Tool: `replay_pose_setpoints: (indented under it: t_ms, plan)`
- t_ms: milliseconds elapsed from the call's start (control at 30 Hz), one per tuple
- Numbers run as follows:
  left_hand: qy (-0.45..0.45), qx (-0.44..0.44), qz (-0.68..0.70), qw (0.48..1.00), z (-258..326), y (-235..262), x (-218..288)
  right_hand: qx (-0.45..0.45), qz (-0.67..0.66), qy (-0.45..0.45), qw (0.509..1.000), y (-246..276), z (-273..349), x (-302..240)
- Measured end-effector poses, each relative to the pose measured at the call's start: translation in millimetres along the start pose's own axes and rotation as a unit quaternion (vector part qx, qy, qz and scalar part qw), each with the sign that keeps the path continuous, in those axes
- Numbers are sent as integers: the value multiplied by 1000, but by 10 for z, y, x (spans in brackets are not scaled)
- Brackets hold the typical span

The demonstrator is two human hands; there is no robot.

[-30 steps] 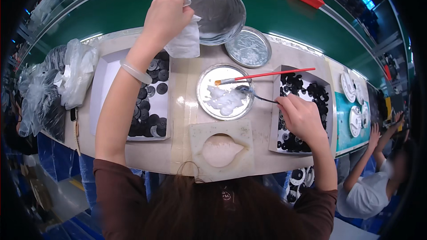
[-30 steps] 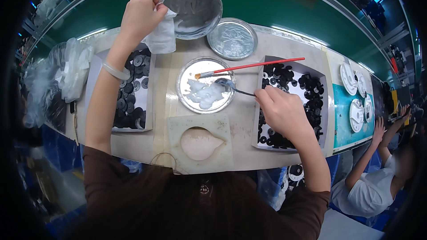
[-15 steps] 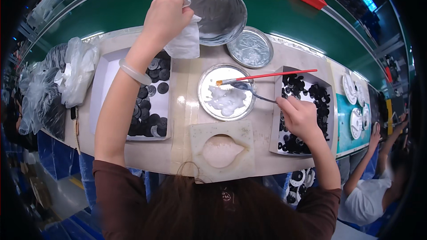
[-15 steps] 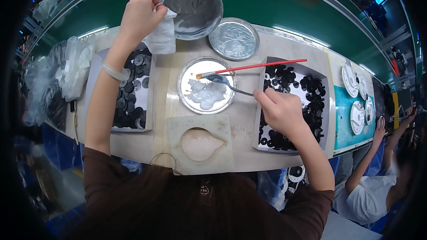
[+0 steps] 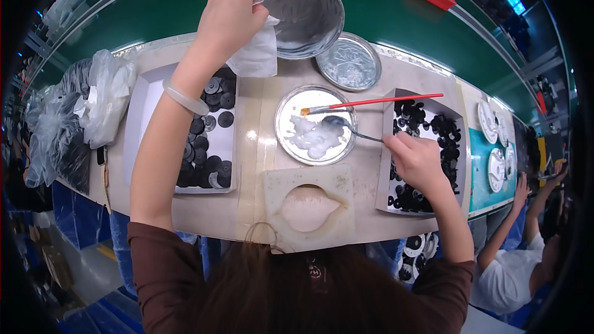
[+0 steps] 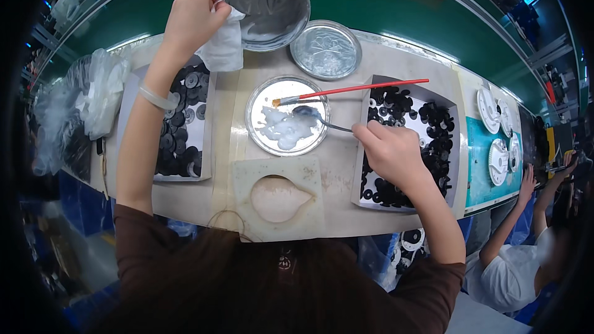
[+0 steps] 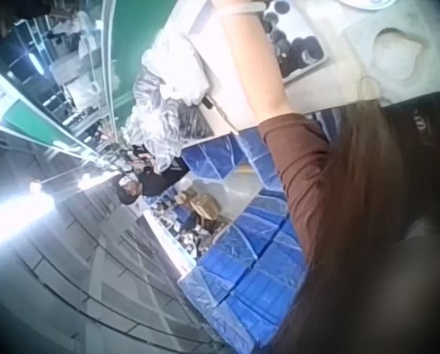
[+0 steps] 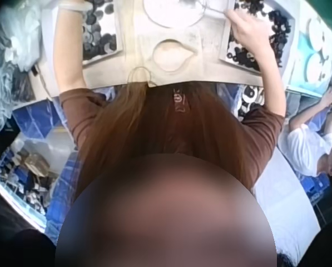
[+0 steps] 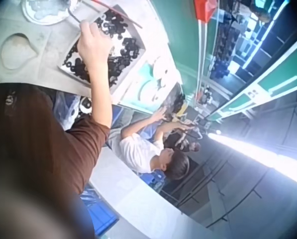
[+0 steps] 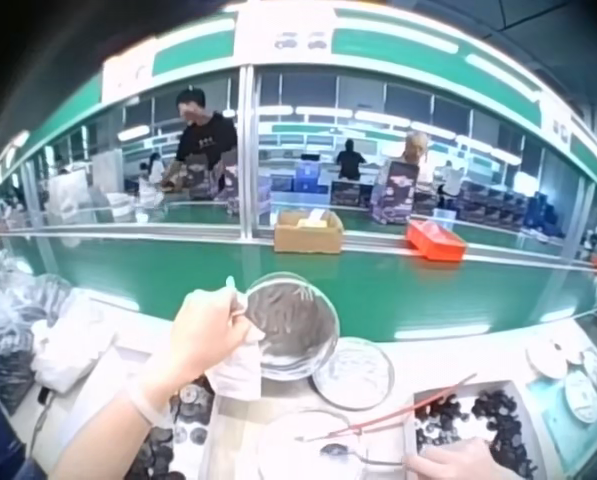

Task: Applying adhesive to small black circular components using a brush and mounting them on a plate.

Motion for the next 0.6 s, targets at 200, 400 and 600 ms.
replay_pose_setpoints:
  t_ms: [200, 400, 600]
  plan:
    - [4, -8, -15, 1000, -2, -11, 4, 21, -7, 10, 1000, 43, 0, -31]
    - [10, -18, -13, 1000, -1, -31, 1, 83, -82, -10, 993, 210, -43, -45]
    - [-5, -10, -14, 1000, -10, -4, 28, 86, -90, 10, 992, 224, -236, -186]
Point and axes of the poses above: each hand's wrist, its own z-axis away from the middle knuckle, its own y-axis out of the back of the hand, x = y × z, the point moved 9 cm from there along -z, towards the middle knuckle, and after that the axes turned 14 degrees about -z, right-handed, at the moved point
